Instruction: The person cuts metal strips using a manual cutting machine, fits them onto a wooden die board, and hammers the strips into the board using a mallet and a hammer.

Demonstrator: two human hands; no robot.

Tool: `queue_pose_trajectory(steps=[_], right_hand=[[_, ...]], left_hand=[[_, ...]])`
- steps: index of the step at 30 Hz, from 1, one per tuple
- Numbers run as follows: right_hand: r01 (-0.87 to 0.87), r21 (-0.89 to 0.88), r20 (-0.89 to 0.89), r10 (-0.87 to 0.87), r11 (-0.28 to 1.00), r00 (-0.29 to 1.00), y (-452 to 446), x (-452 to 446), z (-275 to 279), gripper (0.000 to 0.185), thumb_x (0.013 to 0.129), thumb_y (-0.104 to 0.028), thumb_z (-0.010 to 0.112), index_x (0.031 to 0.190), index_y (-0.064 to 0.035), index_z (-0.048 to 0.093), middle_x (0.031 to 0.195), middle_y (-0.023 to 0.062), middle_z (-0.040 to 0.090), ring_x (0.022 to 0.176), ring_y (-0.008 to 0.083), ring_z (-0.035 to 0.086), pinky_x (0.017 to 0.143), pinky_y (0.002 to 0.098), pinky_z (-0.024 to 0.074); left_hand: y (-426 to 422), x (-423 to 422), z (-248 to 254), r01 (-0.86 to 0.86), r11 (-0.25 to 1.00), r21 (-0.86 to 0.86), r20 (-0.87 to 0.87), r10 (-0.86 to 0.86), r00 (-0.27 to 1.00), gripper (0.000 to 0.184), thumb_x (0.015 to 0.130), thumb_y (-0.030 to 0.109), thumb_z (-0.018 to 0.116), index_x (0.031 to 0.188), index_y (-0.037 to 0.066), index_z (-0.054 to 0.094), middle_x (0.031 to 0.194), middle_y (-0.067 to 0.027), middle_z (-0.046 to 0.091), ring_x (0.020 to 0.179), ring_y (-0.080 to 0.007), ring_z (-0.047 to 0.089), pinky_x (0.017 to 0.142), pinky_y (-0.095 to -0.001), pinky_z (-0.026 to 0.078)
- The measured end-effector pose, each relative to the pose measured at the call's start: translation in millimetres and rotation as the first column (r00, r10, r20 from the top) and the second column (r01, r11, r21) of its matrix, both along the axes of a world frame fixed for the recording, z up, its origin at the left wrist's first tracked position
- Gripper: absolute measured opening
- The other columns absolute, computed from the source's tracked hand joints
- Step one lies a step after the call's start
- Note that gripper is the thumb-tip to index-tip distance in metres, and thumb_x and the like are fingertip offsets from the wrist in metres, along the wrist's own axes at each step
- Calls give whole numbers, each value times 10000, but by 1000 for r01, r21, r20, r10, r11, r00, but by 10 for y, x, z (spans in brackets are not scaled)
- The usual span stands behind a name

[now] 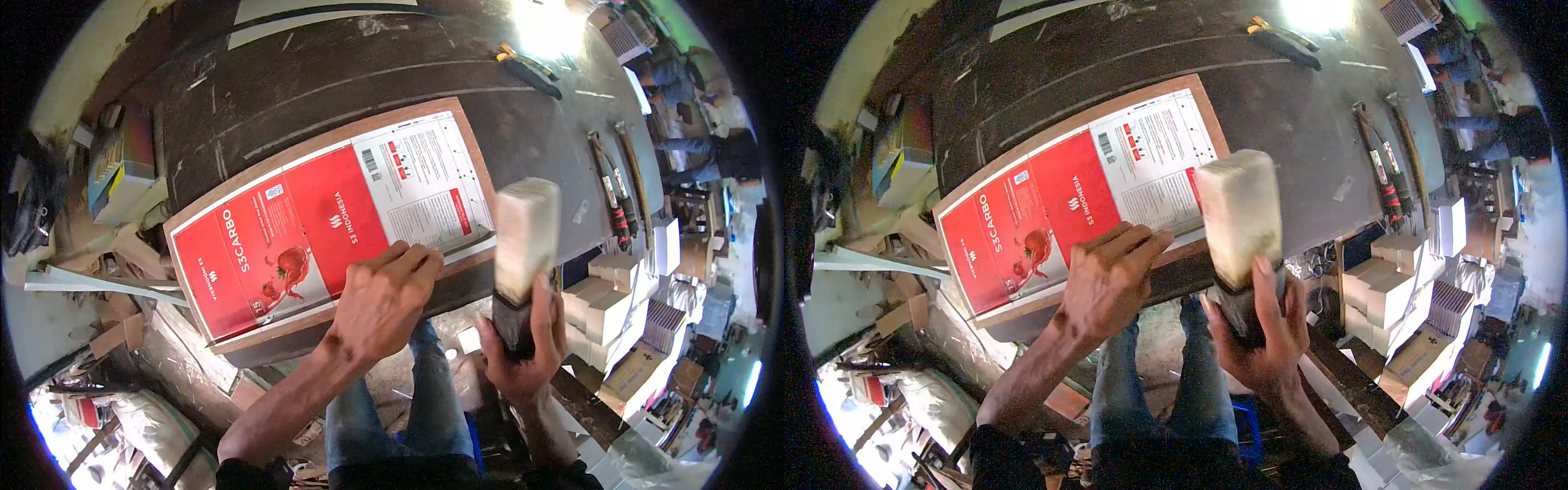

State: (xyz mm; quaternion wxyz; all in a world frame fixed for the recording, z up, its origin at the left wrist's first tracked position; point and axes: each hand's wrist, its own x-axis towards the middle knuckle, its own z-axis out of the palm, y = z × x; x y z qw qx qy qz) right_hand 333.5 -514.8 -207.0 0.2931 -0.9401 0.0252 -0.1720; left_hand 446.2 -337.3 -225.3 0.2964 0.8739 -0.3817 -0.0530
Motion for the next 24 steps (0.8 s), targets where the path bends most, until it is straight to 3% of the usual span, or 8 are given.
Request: queue_pose_trajectory(steps=[4,8,10,13,14,17,22,24], right_hand=[[24,33,-299,-12,999,954,76,-58,-122,682,848,-215,781,1463,-142,496,1104,243,583,963,394,629,793,461,545],[43,103,-306,-9,994,952,130,-80,1,678,832,-195,794,1445,-127,512,1104,238,585,971,395,628,785,464,549],[-27,44,-70,30,999,997,170,-89,25,667,814,-167,806,1420,-108,533,1104,233,587,968,393,631,785,460,552],[-30,-20,48,31,999,998,214,-166,-136,656,799,-141,813,1396,-91,547,1104,235,587,973,393,635,788,444,556],[-49,31,-155,54,998,987,194,-135,-150,668,809,-135,802,1420,-115,535,1121,241,575,984,406,643,792,445,561],[-20,123,-312,57,992,948,199,-113,-78,692,845,-144,763,1479,-169,487,1152,235,550,996,434,654,812,474,568],[-60,58,-239,72,997,968,82,38,-83,685,862,-162,749,1488,-156,470,1173,265,573,991,431,656,831,475,567],[-14,4,-274,14,1000,962,47,124,29,733,856,-164,756,1504,-85,422,1241,309,576,1040,435,647,869,481,554]], left_hand=[[154,-69,41,-112,992,-64,-54,108,993,371,775,20,658,1143,-31,649,1036,-117,679,931,-256,672,699,-361,586],[631,-195,232,-223,971,90,-25,226,974,364,756,-35,651,1118,-17,683,999,-113,691,905,-248,675,735,-359,582],[750,-200,211,-237,970,47,-131,241,962,343,715,-83,643,1041,-2,716,909,-105,686,848,-247,672,730,-369,575],[761,-193,182,-208,977,47,-60,211,976,356,685,-103,634,1016,-5,720,860,-103,674,809,-253,665,691,-378,571],[765,-184,172,-211,977,44,-59,213,975,356,685,-103,634,1016,-5,720,860,-103,674,809,-253,665,691,-378,571],[772,-168,107,-224,974,22,-39,224,974,365,666,-100,634,1007,-3,718,846,-103,663,796,-251,659,674,-381,565],[681,-193,61,-224,974,-19,60,225,973,226,775,-62,690,971,41,732,832,-118,681,743,-290,679,645,-384,549],[554,-147,43,-218,976,-23,51,219,974,328,708,-64,672,1023,18,711,891,-124,681,800,-288,676,678,-393,558]])
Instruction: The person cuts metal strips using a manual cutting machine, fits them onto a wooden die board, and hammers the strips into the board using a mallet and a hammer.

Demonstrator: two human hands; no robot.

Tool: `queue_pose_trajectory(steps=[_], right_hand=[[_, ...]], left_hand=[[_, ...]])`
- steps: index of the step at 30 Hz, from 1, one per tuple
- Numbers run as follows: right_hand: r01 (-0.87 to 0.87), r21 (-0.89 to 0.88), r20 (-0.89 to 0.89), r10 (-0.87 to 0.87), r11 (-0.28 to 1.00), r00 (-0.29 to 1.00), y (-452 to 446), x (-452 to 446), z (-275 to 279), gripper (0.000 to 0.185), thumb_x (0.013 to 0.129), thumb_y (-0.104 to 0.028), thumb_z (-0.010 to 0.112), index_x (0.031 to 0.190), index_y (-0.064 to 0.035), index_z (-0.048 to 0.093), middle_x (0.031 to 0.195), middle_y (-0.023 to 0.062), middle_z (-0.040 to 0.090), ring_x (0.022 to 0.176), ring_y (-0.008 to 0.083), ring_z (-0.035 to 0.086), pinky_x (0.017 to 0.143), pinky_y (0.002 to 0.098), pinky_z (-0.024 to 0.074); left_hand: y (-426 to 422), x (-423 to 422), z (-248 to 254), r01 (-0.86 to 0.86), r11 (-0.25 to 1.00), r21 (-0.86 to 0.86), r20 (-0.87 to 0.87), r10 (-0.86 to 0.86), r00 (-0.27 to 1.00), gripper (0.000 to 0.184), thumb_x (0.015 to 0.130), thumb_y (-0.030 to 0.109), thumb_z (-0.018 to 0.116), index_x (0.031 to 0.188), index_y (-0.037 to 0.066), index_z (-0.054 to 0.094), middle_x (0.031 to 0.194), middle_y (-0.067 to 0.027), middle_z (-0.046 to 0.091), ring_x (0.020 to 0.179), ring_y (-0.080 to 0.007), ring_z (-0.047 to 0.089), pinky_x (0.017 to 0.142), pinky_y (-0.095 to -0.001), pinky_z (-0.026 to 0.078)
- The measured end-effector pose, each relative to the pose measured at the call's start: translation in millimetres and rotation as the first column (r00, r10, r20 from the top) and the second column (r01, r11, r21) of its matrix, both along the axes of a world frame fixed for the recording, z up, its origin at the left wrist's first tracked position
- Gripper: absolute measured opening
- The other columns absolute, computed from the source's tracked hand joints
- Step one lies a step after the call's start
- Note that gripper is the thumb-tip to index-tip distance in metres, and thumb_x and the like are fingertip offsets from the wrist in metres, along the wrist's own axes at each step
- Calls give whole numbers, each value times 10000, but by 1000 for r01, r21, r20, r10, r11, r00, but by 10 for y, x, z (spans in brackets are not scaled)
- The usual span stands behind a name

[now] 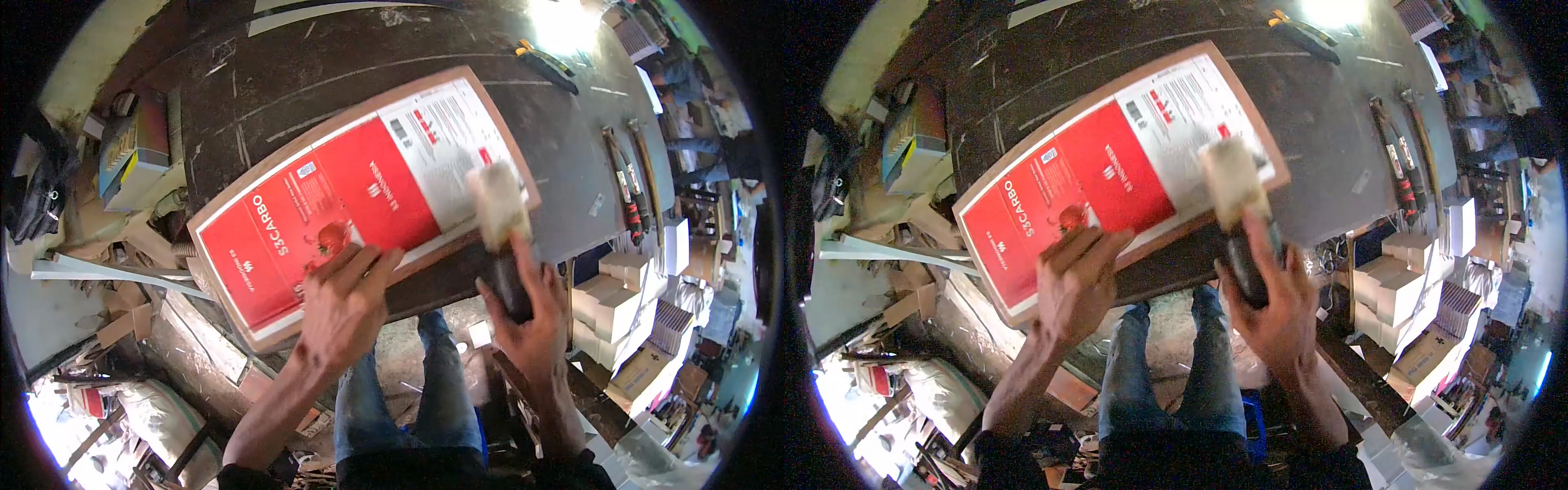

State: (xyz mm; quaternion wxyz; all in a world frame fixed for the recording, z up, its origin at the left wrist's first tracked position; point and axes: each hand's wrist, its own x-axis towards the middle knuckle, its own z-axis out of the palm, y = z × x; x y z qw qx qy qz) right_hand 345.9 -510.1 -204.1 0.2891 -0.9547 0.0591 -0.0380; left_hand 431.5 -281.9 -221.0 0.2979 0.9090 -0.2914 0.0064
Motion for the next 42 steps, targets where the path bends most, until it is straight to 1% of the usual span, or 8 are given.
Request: queue_pose_trajectory(steps=[11,15,19,25,29,31,35,42], right_hand=[[-111,140,-34,117,984,993,175,100,112,822,828,-128,753,1527,-25,333,1232,280,590,1084,428,641,904,459,546],[-131,37,313,113,991,943,317,121,-27,792,860,-170,751,1525,-23,348,1206,278,601,1060,399,654,878,466,546],[-82,115,-220,106,990,970,375,155,184,811,867,-189,757,1538,-35,328,1188,292,596,1047,402,660,835,464,555],[-119,-83,-67,114,989,991,343,-11,-70,885,840,-277,797,1484,72,300,1087,276,637,933,435,665,833,507,521],[188,280,-332,-89,941,939,573,-135,-34,846,790,-296,844,1381,96,384,1164,289,597,954,429,655,856,470,529],[-52,99,122,40,994,992,627,-392,-176,931,737,-338,879,1364,130,375,1163,293,593,920,427,662,832,468,535],[-160,97,-263,180,982,948,851,-218,-223,880,759,-290,862,1387,87,373,1128,291,616,968,431,675,800,454,555],[-133,156,99,118,979,988,876,-714,-320,1007,736,-224,876,1455,111,256,1218,293,547,1076,385,596,911,474,488]], left_hand=[[-171,-24,-73,-47,999,-11,-42,46,998,443,659,-38,656,1100,4,639,943,-128,658,913,-289,665,719,-396,565],[-12,-101,44,-101,987,-121,-136,84,987,392,754,61,739,1137,17,666,997,-130,688,1011,-293,641,889,-429,530],[639,-336,434,-297,946,128,-235,320,918,388,771,117,801,1141,52,704,1021,-96,717,1004,-271,663,872,-391,540],[1160,-682,25,-400,917,-3,-154,395,906,310,732,-61,766,1022,50,760,896,-84,720,852,-239,687,757,-341,564],[1197,-696,18,-427,904,-3,-209,417,884,341,725,-85,736,1035,55,764,875,-75,722,811,-223,684,711,-316,568],[1200,-716,11,-414,910,-8,-192,405,894,380,702,-98,726,1043,65,766,894,-75,727,801,-222,682,692,-322,566],[1225,-775,-75,-428,903,-43,-165,416,894,406,694,-102,722,1059,70,763,923,-75,731,834,-217,683,714,-339,559],[1310,-1228,-120,-726,677,-121,-221,695,684,263,786,175,860,962,29,730,912,-71,738,797,-140,652,616,-288,502]])
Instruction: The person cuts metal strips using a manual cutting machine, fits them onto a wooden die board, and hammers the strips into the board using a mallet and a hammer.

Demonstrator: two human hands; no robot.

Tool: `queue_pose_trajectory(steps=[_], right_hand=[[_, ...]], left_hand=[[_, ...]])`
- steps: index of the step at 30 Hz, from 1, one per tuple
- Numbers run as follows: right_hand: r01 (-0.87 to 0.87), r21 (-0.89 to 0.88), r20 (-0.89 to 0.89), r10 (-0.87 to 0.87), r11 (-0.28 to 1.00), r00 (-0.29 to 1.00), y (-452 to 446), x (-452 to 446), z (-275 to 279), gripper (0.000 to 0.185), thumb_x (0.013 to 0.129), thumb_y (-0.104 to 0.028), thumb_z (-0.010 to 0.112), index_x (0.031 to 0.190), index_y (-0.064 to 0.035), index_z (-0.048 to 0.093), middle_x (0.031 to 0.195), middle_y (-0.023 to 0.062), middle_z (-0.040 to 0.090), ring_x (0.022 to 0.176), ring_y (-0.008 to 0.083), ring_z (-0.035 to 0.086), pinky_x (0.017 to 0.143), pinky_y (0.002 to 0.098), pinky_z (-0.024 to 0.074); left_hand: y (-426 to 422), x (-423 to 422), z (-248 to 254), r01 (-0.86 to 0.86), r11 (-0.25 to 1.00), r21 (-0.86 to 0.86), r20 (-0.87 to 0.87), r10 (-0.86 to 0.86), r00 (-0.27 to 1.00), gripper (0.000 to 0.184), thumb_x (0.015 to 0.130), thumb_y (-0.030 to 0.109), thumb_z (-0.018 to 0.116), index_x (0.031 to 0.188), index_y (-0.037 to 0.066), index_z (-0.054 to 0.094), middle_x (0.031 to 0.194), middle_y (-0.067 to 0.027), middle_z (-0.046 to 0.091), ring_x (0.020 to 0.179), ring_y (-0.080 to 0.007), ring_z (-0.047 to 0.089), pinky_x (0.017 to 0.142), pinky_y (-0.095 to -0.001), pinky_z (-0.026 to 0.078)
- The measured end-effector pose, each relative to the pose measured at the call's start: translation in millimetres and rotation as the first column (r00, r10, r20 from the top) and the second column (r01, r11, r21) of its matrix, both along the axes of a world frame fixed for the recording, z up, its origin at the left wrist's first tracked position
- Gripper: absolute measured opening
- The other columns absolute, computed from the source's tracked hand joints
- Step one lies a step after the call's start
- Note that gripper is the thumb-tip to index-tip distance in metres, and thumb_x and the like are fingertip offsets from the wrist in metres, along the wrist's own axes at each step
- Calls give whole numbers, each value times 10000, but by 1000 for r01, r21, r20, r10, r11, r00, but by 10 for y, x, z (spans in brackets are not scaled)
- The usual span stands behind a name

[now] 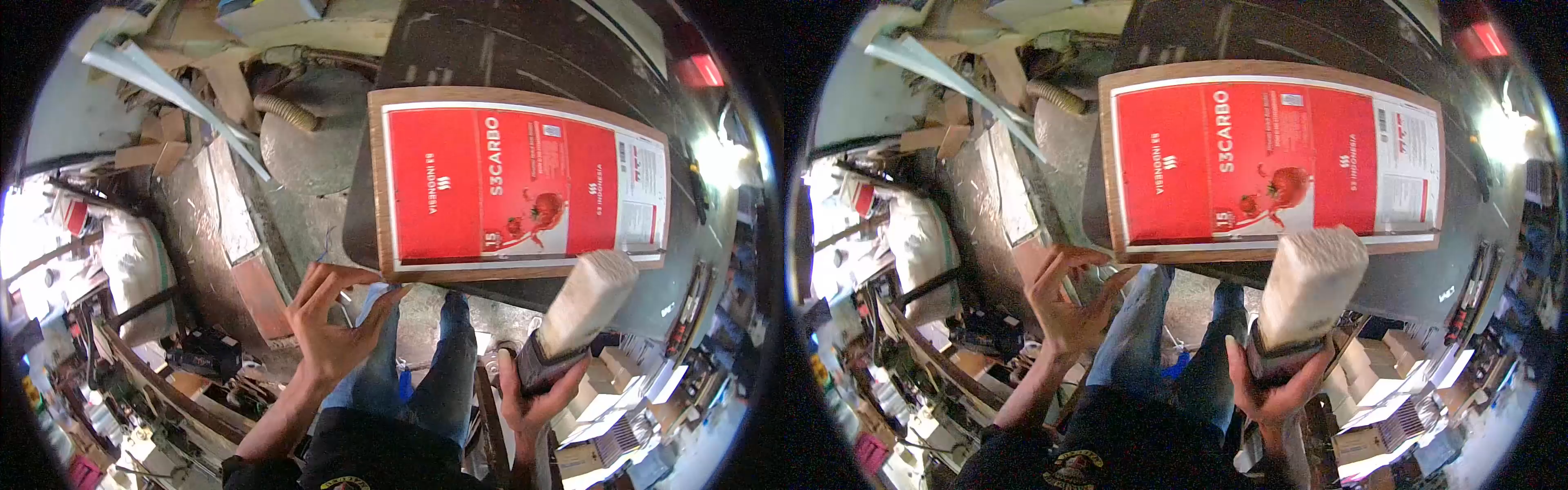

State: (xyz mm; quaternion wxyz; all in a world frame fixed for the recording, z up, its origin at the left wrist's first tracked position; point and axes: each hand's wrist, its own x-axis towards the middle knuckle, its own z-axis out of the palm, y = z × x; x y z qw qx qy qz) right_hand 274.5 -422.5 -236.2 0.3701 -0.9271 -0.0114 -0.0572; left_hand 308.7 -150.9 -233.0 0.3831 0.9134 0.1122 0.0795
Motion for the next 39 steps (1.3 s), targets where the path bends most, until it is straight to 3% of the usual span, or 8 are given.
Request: queue_pose_trajectory(steps=[4,11,13,17,22,33,36,39], right_hand=[[-29,62,108,23,998,994,155,-7,-113,969,780,-190,836,1490,94,240,1286,294,501,1155,355,542,982,486,437],[-7,74,-320,31,997,947,419,205,43,871,758,-252,866,1370,105,361,1142,241,600,1015,362,636,870,436,509],[-51,73,-2,51,996,999,423,11,-52,887,740,-248,878,1361,103,352,1183,244,584,1052,355,621,870,440,514],[-158,-144,-372,94,977,923,621,292,103,857,742,-242,875,1341,105,368,1125,274,609,991,390,659,870,455,531],[-90,76,-111,99,993,989,550,62,6,827,816,-211,785,1406,112,305,1166,280,578,932,391,660,827,462,531],[87,-139,-360,-132,986,924,-51,530,196,653,825,-196,799,1277,49,396,1037,261,627,842,339,682,695,431,542],[103,164,-442,-21,981,897,-220,559,377,696,834,-228,794,1306,54,368,1000,263,638,837,353,690,705,421,550],[191,97,72,-198,977,978,-325,481,139,664,832,-251,798,1271,60,409,943,231,667,796,317,707,700,415,561]], left_hand=[[-80,-228,-335,-324,827,-459,-267,219,938,227,856,236,815,868,22,740,690,-46,684,594,-64,580,436,-208,393],[21,-175,-242,-415,748,-518,-506,122,854,282,902,257,776,887,-21,735,743,-15,680,677,-40,570,576,-215,437],[23,-139,-186,-412,725,-552,-494,115,862,291,905,259,771,856,-25,729,728,-7,671,682,-39,566,576,-208,425],[26,-215,-258,-309,818,-485,-360,135,923,241,863,201,803,949,-5,712,778,-32,678,704,-67,584,598,-228,443],[102,-58,-63,14,991,-132,25,-10,1000,541,719,138,889,1183,14,641,1165,-137,661,1069,-287,618,864,-404,522],[-189,325,-163,288,955,68,87,-293,952,492,648,111,908,1084,33,694,975,-129,680,915,-304,630,776,-402,520],[-268,402,-26,220,968,121,58,-228,972,418,628,90,911,981,29,695,886,-114,680,831,-293,632,740,-395,511],[-273,407,-24,233,958,166,53,-244,968,398,628,77,907,962,33,695,865,-100,669,786,-286,615,692,-386,493]])
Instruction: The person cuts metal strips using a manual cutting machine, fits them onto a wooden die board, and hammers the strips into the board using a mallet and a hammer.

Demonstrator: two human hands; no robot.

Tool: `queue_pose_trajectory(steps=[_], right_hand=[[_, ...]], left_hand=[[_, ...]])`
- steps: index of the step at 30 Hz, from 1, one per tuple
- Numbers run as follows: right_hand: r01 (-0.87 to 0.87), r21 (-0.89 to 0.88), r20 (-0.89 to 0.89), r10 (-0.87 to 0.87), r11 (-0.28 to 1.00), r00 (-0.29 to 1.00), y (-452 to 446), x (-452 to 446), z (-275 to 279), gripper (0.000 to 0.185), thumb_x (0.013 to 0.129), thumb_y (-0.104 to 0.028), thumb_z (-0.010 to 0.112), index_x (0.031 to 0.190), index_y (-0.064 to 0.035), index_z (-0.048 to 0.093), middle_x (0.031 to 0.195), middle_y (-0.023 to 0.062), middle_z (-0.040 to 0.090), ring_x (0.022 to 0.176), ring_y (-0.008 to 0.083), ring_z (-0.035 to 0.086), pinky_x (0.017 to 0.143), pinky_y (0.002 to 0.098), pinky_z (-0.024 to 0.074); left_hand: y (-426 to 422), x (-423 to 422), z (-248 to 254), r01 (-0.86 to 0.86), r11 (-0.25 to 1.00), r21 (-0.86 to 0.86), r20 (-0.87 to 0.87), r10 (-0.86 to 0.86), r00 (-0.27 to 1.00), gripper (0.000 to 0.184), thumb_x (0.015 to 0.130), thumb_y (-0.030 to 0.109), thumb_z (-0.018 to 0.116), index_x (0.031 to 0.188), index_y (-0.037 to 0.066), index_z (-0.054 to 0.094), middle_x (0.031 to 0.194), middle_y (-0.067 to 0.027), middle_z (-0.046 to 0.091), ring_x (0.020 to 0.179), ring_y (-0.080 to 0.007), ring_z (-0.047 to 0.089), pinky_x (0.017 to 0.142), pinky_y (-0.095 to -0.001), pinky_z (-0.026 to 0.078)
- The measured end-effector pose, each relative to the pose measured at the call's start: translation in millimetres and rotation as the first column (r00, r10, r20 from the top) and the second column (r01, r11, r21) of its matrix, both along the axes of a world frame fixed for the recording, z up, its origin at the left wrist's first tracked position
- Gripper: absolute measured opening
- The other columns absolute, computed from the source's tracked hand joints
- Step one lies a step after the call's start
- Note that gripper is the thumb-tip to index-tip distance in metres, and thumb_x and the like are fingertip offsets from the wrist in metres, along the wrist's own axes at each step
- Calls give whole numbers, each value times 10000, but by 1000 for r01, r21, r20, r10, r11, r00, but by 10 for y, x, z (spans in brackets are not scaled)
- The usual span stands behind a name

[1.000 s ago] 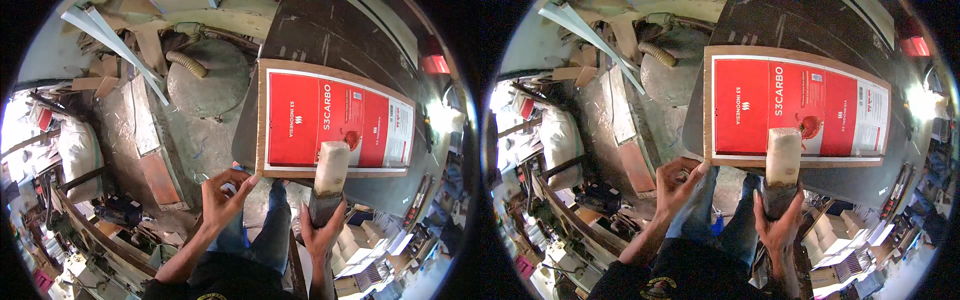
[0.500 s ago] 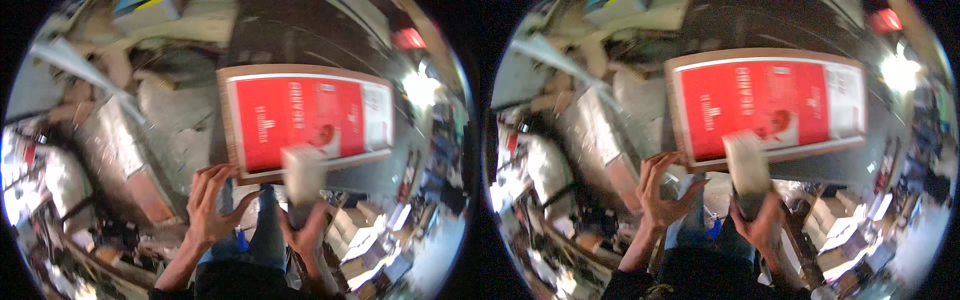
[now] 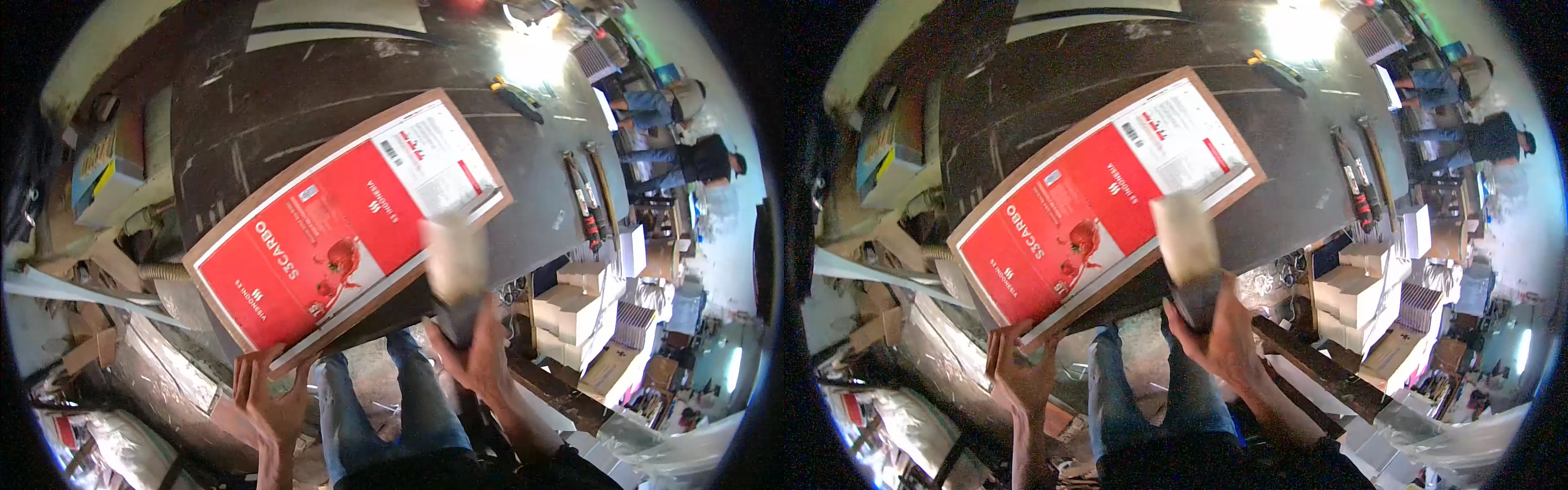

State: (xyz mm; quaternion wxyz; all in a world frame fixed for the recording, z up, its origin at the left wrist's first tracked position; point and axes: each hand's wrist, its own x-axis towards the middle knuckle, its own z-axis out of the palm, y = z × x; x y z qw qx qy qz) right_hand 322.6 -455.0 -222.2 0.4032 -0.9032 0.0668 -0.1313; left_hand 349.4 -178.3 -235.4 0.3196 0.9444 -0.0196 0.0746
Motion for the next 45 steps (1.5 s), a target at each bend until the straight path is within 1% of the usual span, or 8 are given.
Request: queue_pose_trajectory(steps=[10,18,26,32,34,35,41,45], right_hand=[[179,110,-563,-87,978,822,-1043,39,900,756,683,-147,845,1341,-13,498,1131,137,648,1031,239,641,926,362,506],[240,-34,73,-237,970,969,-1266,663,1149,675,706,-10,845,1307,-20,538,1125,71,672,1015,155,658,855,273,526],[-91,719,325,-217,689,920,-1344,1646,630,453,875,-173,557,1280,21,502,1083,137,569,1062,267,552,1033,459,420],[-478,19,759,298,878,578,-831,2555,1123,339,817,-80,516,1146,-5,555,1049,129,602,989,301,575,942,444,442],[95,-528,743,405,844,532,-841,2776,847,281,745,-17,550,1022,-35,599,964,65,654,934,224,611,906,357,452],[-125,110,647,25,986,762,-437,2847,665,209,765,-37,578,970,-47,615,908,45,661,914,180,624,867,294,453],[-378,672,412,103,636,905,-660,2900,767,236,887,-170,570,1010,30,595,879,149,657,863,227,623,825,331,477],[-688,387,599,400,614,694,-835,2531,1453,438,822,-265,494,1131,40,555,945,166,631,904,286,614,886,420,472]], left_hand=[[-355,-332,-88,-22,999,-26,-58,20,998,328,617,136,884,889,63,715,806,-108,680,718,-262,671,612,-376,520],[-1180,-745,238,70,836,-544,-494,-387,779,855,626,318,946,1345,78,551,1077,-125,716,1014,-223,685,879,-372,575],[-805,-471,103,246,968,-47,-451,-240,860,1127,596,726,817,1528,239,411,1651,-170,176,1487,-522,30,1170,-652,33],[-1079,-541,-95,303,947,111,-411,-233,881,961,701,707,758,1523,340,422,1663,-160,140,1488,-532,41,1144,-690,-46],[-1084,-528,-99,294,952,90,-417,-232,879,923,728,682,751,1521,338,427,1664,-162,135,1487,-537,35,1135,-704,-52],[-1075,-524,-87,291,954,70,-425,-236,874,886,756,658,744,1520,335,431,1665,-165,130,1485,-542,29,1127,-719,-57],[-1121,-511,-80,267,964,16,-423,-235,875,867,774,614,741,1527,329,419,1666,-172,107,1486,-546,5,1089,-774,-89],[-1361,-198,-80,200,980,5,-345,-186,920,968,680,510,844,1528,322,417,1669,-176,77,1486,-547,-4,1096,-779,-79]])
